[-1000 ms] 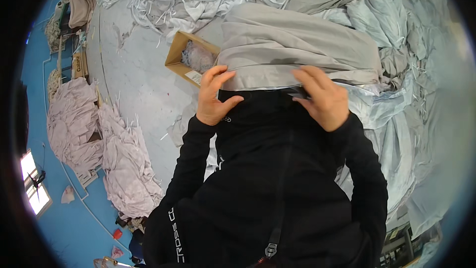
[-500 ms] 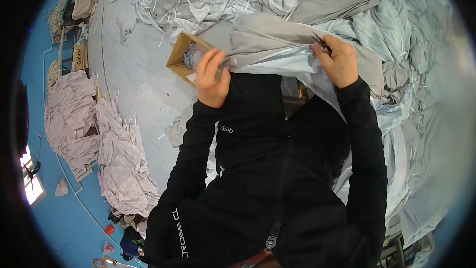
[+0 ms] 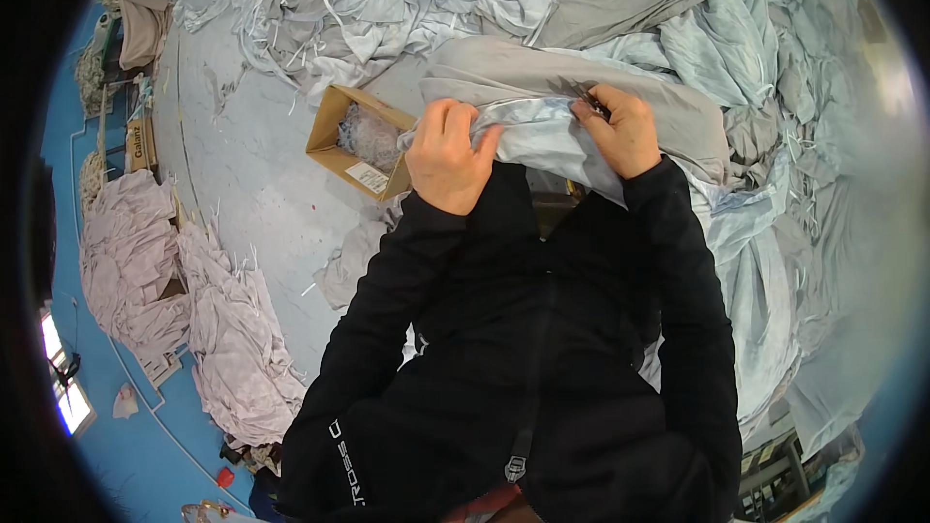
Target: The recorder is inspecting and fixing the corners or seams of pillow covers using hemostats.
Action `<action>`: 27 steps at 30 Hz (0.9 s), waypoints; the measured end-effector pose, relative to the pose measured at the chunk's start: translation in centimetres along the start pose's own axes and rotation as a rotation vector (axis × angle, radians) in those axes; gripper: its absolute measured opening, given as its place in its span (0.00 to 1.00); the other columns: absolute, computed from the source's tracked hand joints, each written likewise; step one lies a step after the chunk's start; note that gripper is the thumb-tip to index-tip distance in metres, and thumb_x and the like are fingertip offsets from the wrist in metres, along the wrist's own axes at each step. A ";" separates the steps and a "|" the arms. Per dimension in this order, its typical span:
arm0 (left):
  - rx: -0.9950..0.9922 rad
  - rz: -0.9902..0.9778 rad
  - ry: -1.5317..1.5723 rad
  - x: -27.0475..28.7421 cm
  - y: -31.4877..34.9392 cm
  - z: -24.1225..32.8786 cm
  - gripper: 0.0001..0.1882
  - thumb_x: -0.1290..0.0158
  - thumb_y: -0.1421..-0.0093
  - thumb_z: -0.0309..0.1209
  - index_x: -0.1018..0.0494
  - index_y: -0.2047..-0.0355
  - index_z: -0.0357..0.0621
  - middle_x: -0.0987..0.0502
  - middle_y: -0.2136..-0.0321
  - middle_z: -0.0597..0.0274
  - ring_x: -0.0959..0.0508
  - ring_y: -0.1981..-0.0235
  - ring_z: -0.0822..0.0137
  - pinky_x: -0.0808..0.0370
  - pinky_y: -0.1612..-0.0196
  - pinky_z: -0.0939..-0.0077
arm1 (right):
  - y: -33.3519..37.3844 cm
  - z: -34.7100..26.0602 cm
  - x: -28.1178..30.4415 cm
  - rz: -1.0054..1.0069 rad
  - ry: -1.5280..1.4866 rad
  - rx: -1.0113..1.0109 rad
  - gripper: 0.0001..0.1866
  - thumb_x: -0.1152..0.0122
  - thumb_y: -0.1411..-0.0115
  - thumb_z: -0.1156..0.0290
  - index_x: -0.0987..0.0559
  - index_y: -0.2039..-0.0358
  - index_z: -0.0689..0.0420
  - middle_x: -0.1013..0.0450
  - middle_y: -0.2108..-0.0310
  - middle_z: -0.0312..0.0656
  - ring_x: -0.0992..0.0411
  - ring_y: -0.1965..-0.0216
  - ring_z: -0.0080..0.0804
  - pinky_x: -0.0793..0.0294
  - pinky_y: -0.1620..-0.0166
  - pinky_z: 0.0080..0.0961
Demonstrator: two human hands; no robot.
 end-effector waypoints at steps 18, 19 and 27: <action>0.601 -0.107 1.677 4.2 -1.2 -5.1 0.05 0.49 0.33 0.24 0.24 0.64 0.38 0.21 0.58 0.50 0.27 0.75 0.73 0.34 0.73 0.83 | 0.9 -1.5 0.5 0.023 -0.042 0.021 0.09 0.36 0.40 0.72 0.23 0.69 0.65 0.33 0.82 0.36 0.39 0.77 0.19 0.38 0.72 0.22; 0.586 -0.196 1.924 4.6 -1.5 -5.0 0.05 0.50 0.32 0.25 0.25 0.64 0.39 0.22 0.55 0.48 0.28 0.76 0.73 0.34 0.74 0.84 | 0.9 -1.5 0.5 0.028 -0.048 0.032 0.09 0.36 0.40 0.72 0.23 0.69 0.65 0.33 0.82 0.36 0.39 0.77 0.19 0.38 0.72 0.22; 0.493 0.199 1.838 12.0 -2.6 -12.0 0.06 0.47 0.33 0.30 0.26 0.62 0.39 0.24 0.61 0.63 0.31 0.71 0.77 0.35 0.74 0.86 | 1.0 -1.5 0.6 0.045 -0.013 0.036 0.09 0.36 0.41 0.72 0.22 0.69 0.65 0.32 0.81 0.37 0.38 0.77 0.20 0.37 0.72 0.22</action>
Point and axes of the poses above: each hand's wrist, its own y-axis away from the middle knuckle, its own x-axis out of the back of the hand, z = x × y, the point moved 4 cm from there along -y, towards the middle knuckle
